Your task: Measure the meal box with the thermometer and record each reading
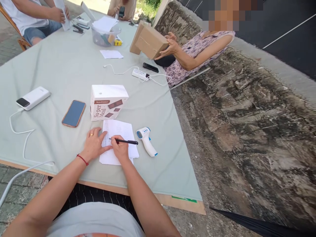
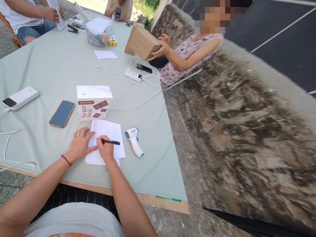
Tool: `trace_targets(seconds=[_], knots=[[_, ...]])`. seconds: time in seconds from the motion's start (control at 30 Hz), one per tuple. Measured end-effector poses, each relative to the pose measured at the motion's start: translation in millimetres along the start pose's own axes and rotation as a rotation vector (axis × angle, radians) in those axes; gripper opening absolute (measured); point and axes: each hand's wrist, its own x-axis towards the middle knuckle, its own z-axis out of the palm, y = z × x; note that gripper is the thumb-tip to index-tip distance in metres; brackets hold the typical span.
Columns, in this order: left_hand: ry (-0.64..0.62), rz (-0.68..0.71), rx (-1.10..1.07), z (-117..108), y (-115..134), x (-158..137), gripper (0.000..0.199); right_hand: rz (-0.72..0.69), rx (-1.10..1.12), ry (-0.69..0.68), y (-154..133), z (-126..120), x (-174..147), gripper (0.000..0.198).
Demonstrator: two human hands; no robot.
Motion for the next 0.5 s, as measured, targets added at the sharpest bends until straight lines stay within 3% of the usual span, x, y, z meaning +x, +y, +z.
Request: trace_targets(seconds=[0.5], knots=[[-0.025,-0.003,0.014,-2.4,0.9,0.6,0.066,-0.002,-0.008,0.008,1.2,-0.1,-0.6,0.020]])
